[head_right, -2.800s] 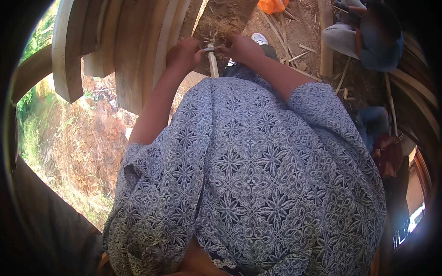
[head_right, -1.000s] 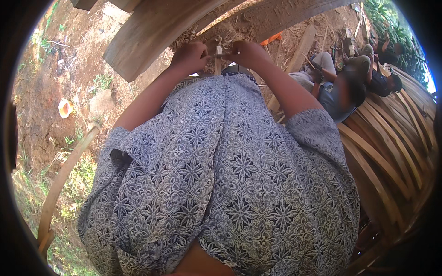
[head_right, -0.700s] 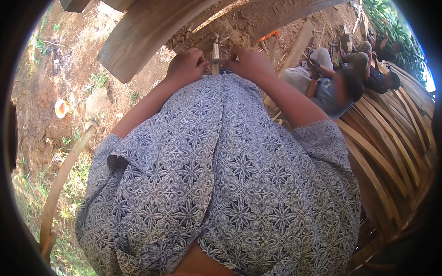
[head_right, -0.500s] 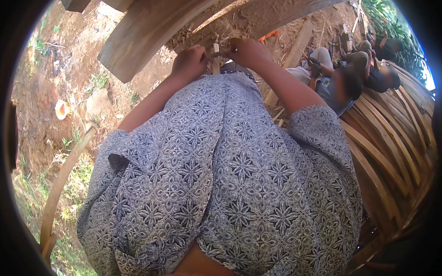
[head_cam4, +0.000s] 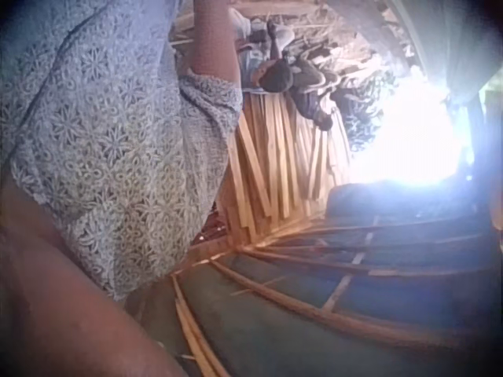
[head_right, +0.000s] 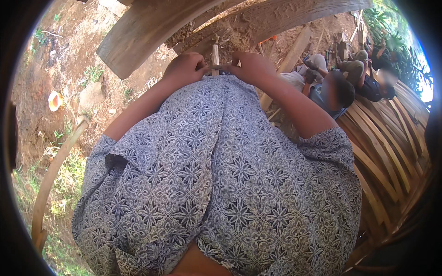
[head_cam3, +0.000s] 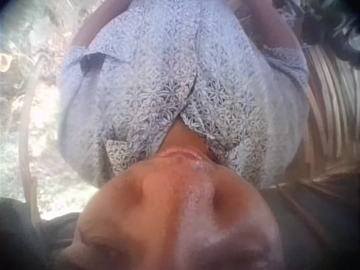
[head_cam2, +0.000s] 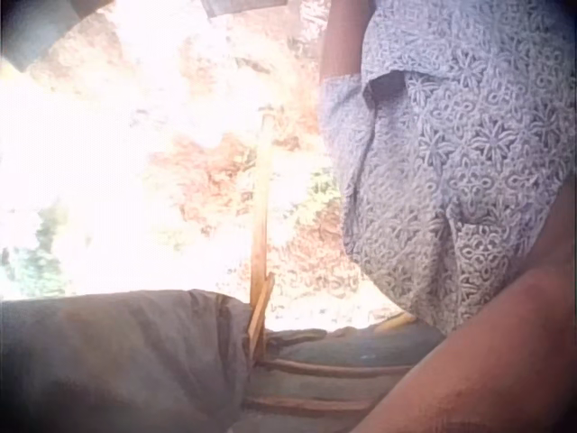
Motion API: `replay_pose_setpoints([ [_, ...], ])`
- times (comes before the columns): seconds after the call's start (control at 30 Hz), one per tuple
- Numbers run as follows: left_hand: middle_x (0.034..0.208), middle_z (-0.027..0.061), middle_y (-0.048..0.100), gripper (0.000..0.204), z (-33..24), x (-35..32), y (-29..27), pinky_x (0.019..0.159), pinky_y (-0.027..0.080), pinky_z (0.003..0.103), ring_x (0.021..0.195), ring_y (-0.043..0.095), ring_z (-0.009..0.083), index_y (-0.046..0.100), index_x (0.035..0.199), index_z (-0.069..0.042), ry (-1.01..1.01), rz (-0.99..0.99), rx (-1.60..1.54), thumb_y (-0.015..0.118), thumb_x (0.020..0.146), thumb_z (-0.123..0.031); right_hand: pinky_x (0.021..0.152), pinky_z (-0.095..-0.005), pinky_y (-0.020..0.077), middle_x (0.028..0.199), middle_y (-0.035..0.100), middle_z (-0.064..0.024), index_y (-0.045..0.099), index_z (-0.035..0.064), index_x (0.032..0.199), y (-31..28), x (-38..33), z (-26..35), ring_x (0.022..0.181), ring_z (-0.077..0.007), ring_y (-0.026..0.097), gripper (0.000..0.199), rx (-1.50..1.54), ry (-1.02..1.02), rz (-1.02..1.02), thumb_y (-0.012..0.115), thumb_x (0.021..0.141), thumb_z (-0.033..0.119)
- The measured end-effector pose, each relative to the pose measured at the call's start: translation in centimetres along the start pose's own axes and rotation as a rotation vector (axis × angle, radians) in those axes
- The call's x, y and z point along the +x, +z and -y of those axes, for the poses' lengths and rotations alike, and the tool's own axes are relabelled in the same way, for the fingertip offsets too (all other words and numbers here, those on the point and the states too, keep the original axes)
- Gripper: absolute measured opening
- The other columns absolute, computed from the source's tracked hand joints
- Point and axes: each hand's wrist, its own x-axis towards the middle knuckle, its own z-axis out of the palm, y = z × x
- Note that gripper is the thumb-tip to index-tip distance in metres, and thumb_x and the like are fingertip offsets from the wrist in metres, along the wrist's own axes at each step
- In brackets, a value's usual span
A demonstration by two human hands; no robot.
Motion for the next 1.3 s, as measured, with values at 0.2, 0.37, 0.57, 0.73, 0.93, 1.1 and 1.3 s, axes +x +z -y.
replay_pose_setpoints([
  [0.2,0.091,0.0130,0.069,0.021,1.1,0.9,1.2,0.077,0.054,0.047,0.088,0.069,0.0341,0.068,0.086,-0.005,-0.003,-0.134,0.040,0.074,0.088,-0.025,0.073,-0.0488,0.0557,0.085,0.075,-0.0139,0.073,0.0144,0.097,1.3,2.6,0.0,0.081,-0.0356,0.074,0.050,-0.004,-0.046,-0.153,0.071,0.086,0.063],
  [0.37,0.094,0.0144,0.069,0.020,2.4,1.4,1.5,0.076,0.055,0.050,0.089,0.069,0.0369,0.066,0.086,-0.005,-0.027,-0.124,0.068,0.072,0.088,-0.024,0.073,-0.0473,0.0560,0.084,0.074,-0.0120,0.073,0.0163,0.096,1.0,4.4,0.4,0.083,-0.0337,0.074,0.053,-0.028,-0.052,-0.122,0.070,0.085,0.068],
  [0.57,0.096,0.0153,0.069,0.017,3.6,1.7,2.1,0.076,0.055,0.051,0.090,0.070,0.0382,0.068,0.089,-0.006,-0.007,-0.205,0.058,0.069,0.089,-0.023,0.074,-0.0468,0.0564,0.087,0.074,-0.0120,0.072,0.0169,0.097,2.0,5.3,0.5,0.086,-0.0324,0.074,0.056,0.005,-0.036,-0.122,0.070,0.084,0.071],
  [0.73,0.096,0.0140,0.070,0.020,4.9,2.9,1.4,0.078,0.054,0.049,0.091,0.069,0.0368,0.067,0.088,-0.007,0.004,-0.260,0.182,0.069,0.091,-0.027,0.082,-0.0459,0.0557,0.096,0.075,-0.0124,0.073,0.0163,0.102,1.5,6.6,2.0,0.095,-0.0315,0.074,0.051,0.019,-0.013,-0.135,0.070,0.086,0.065],
  [0.93,0.098,0.0127,0.071,0.020,6.9,6.5,1.0,0.080,0.055,0.047,0.092,0.070,0.0340,0.068,0.088,-0.008,-0.051,-0.230,0.355,0.072,0.091,-0.028,0.085,-0.0447,0.0555,0.098,0.075,-0.0164,0.074,0.0122,0.100,4.3,10.0,1.0,0.097,-0.0326,0.073,0.056,0.186,0.049,-0.207,0.076,0.081,0.065],
  [1.1,0.096,0.0132,0.070,0.021,4.5,3.6,-0.4,0.079,0.055,0.047,0.091,0.070,0.0343,0.068,0.088,-0.008,-0.018,-0.134,0.255,0.074,0.089,-0.028,0.081,-0.0447,0.0555,0.092,0.074,-0.0163,0.074,0.0100,0.098,2.9,7.8,-0.2,0.092,-0.0321,0.074,0.056,0.108,-0.073,-0.135,0.076,0.082,0.063],
  [1.3,0.092,0.0138,0.068,0.022,3.7,1.1,0.6,0.078,0.054,0.049,0.090,0.069,0.0364,0.067,0.088,-0.006,0.012,-0.155,0.118,0.074,0.088,-0.027,0.079,-0.0452,0.0554,0.087,0.075,-0.0146,0.073,0.0104,0.097,3.0,3.9,1.4,0.087,-0.0313,0.074,0.054,0.106,0.000,-0.133,0.072,0.085,0.063],
])
